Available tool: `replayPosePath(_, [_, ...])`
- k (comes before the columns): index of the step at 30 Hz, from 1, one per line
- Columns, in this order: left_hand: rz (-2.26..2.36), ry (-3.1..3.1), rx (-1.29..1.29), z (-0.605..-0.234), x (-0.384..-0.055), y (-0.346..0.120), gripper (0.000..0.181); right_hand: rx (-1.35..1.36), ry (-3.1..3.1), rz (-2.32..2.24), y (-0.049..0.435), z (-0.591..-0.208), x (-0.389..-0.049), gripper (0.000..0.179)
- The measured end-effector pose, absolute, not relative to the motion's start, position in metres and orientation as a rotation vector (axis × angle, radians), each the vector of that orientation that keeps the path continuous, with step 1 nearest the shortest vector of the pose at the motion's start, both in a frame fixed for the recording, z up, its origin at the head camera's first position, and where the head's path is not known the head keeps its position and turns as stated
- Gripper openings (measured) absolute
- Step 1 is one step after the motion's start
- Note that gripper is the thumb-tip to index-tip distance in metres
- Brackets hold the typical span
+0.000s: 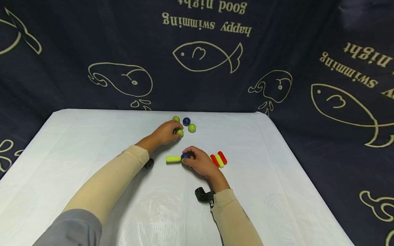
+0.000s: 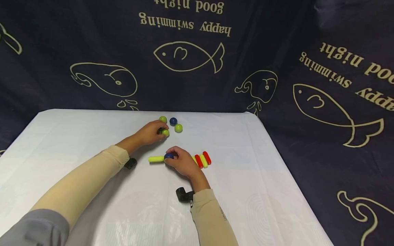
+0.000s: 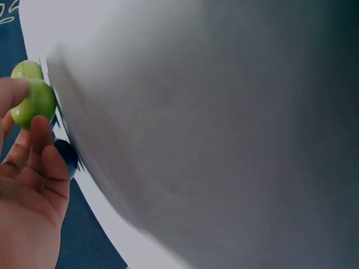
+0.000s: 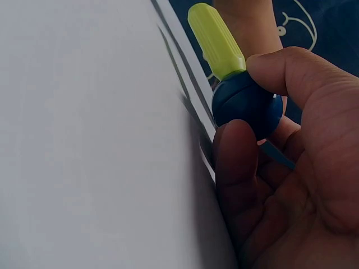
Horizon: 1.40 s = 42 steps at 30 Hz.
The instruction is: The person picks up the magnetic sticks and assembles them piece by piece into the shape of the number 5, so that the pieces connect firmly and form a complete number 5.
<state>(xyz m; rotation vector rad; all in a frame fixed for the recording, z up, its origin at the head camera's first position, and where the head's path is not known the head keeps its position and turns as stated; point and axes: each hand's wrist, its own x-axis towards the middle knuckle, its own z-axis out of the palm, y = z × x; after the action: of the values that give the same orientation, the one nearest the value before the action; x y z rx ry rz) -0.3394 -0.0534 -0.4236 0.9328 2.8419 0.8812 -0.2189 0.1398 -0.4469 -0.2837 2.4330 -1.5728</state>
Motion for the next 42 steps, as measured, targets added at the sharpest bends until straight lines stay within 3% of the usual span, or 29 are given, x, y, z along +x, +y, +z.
replayPosePath(9, [1.026, 2.734, 0.9, -0.422, -0.323, -0.069, 0.035, -0.299, 2.433, -1.553, 0.138, -0.446, -0.218, 0.026])
replayPosePath(21, [1.535, 2.381, 0.417, -0.42, -0.279, -0.097, 0.042, -0.283, 2.456, -1.557, 0.138, -0.445, -0.218, 0.024])
replayPosePath(42, [1.615, 2.456, 0.198, -0.437, -0.216, -0.106, 0.036, -0.279, 2.441, -1.566, 0.139, -0.445, -0.218, 0.024])
